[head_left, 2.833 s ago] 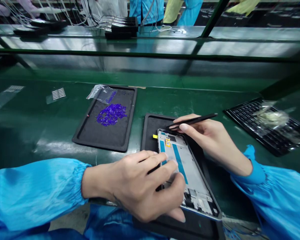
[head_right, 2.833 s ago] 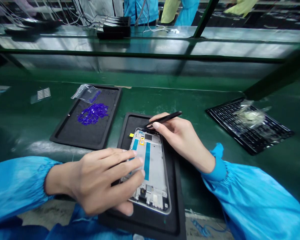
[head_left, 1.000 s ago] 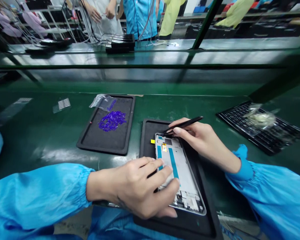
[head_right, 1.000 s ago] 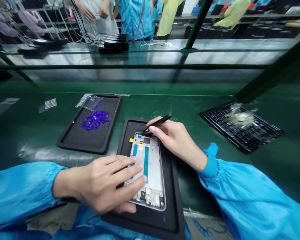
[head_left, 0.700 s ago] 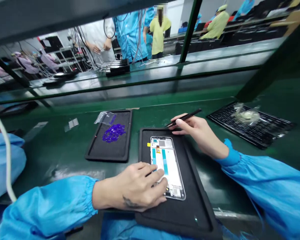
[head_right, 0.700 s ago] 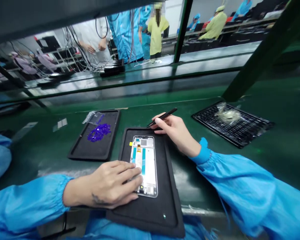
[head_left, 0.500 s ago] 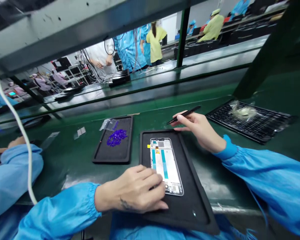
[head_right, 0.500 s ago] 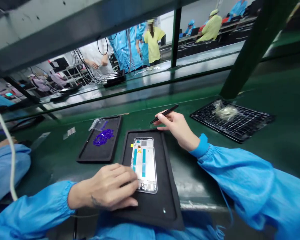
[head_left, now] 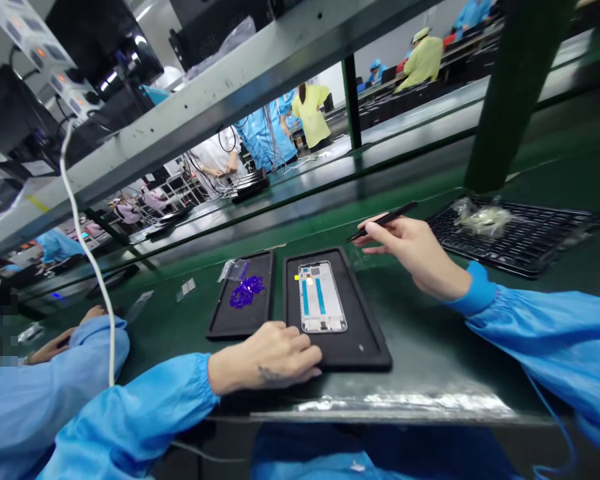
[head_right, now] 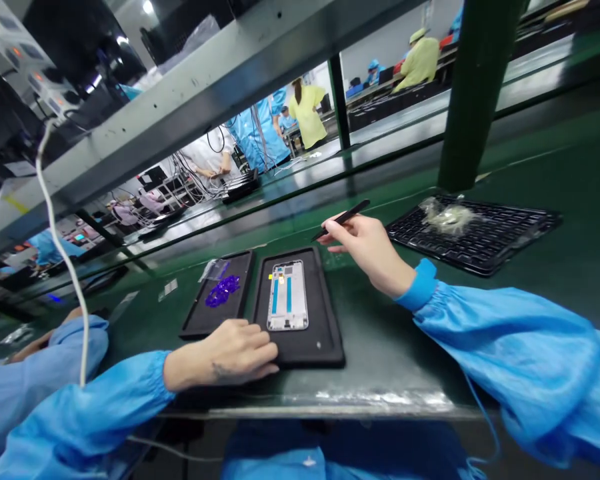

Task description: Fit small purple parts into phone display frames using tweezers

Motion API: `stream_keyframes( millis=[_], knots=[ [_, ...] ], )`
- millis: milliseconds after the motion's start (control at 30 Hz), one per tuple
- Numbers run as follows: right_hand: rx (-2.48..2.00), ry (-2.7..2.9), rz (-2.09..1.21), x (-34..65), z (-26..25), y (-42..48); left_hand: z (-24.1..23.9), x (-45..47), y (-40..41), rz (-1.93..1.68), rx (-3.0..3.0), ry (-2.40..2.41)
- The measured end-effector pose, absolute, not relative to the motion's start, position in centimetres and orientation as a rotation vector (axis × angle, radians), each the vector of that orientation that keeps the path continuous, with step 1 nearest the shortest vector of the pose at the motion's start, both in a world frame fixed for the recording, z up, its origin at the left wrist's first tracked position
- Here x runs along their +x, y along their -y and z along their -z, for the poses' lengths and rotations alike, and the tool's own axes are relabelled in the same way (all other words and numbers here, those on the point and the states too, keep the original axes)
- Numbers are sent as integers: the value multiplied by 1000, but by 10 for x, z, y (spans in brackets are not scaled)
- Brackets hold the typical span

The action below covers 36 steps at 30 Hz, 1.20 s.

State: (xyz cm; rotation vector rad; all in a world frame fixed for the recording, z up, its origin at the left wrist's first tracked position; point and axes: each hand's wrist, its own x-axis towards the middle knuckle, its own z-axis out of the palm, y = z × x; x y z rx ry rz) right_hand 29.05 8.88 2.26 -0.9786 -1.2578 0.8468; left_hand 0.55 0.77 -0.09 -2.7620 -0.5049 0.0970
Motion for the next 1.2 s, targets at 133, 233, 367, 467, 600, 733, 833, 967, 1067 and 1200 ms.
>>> stream_keyframes(
  millis=[133,233,367,467,600,733,833,967,1067,1200],
  knots=[
    [-963,1278,-808,293,-22,-86,-10,15,-72,-350,-2684,769],
    [-958,1305,-807,293,-20,-83,-21,26,-128,-364,-2605,908],
    [-967,1326,-843,293,-17,-82,-33,37,-196,-382,-2510,1087],
    [-1000,1357,-852,294,-15,-83,-41,38,-233,-391,-2456,1190],
    [-1050,1405,-864,295,-9,-87,-48,34,-261,-403,-2421,1282],
    [-1110,1452,-890,296,-1,-92,-53,29,-264,-353,-2410,1336],
    [-1149,1493,-896,293,3,-95,-52,28,-239,-259,-2435,1285],
    [-1179,1520,-934,288,6,-96,-37,28,-157,-213,-2582,1065],
    [-1184,1532,-953,286,8,-94,-16,26,-82,-229,-2770,800],
    [-1167,1555,-989,285,13,-89,8,25,-23,10,-3013,515]
  ],
)
